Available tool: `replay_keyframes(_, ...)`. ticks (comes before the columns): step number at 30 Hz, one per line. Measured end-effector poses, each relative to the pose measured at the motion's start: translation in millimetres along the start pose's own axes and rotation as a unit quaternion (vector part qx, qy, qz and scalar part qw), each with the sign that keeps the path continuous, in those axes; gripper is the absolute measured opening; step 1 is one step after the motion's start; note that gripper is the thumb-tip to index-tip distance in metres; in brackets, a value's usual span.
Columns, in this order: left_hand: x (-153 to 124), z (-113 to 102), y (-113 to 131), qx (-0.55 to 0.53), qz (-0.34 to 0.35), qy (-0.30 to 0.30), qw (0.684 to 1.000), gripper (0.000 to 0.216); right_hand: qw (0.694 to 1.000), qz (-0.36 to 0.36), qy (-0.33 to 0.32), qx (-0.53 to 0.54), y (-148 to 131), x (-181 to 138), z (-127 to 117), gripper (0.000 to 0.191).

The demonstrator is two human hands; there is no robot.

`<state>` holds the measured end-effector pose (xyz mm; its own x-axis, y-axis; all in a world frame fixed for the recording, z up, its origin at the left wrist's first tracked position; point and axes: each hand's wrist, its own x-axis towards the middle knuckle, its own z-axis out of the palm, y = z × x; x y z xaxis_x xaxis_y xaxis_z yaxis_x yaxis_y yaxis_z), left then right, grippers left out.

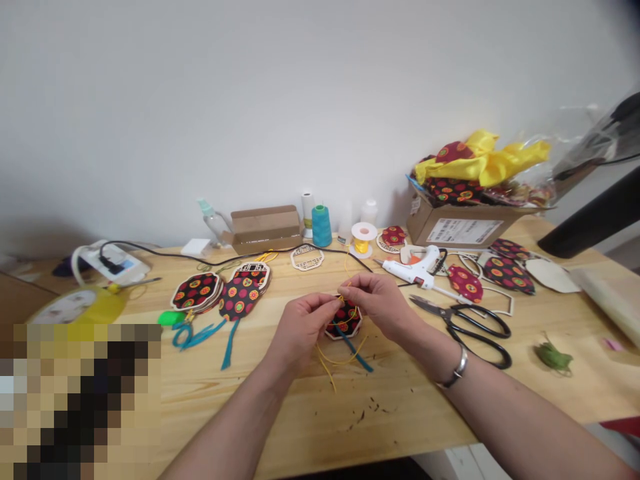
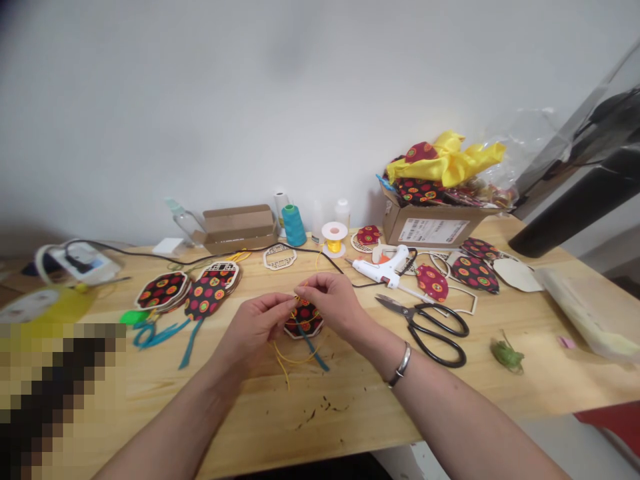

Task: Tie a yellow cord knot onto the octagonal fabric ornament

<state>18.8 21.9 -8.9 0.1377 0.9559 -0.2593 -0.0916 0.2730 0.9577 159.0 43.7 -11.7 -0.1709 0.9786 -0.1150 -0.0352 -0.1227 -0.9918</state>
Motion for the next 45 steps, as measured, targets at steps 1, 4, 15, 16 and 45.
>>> replay_keyframes(1, 0, -1, -2, -0.001, 0.004, -0.002, 1.0, 0.019, 1.0, 0.004, -0.01, 0.003, 0, 0, -1, 0.021)
replay_keyframes(4, 2, -4, -6, -0.011, 0.014, -0.005, 1.0, 0.021, 0.998, 0.026, -0.061, 0.019, 1, 1, -3, 0.026)
replay_keyframes(15, 4, -4, -7, -0.018, 0.013, -0.006, 1.0, 0.022, 0.998, 0.039, -0.051, 0.016, 1, 2, -4, 0.019)
replay_keyframes(16, 4, -4, -6, -0.016, 0.012, -0.006, 1.0, 0.022, 0.998, 0.037, -0.05, 0.013, 1, 2, -4, 0.018)
replay_keyframes(45, 1, -5, -19, 0.414, 0.375, 0.094, 0.824, 0.015, 0.999, 0.002, -0.029, -0.014, -6, -1, -2, 0.018)
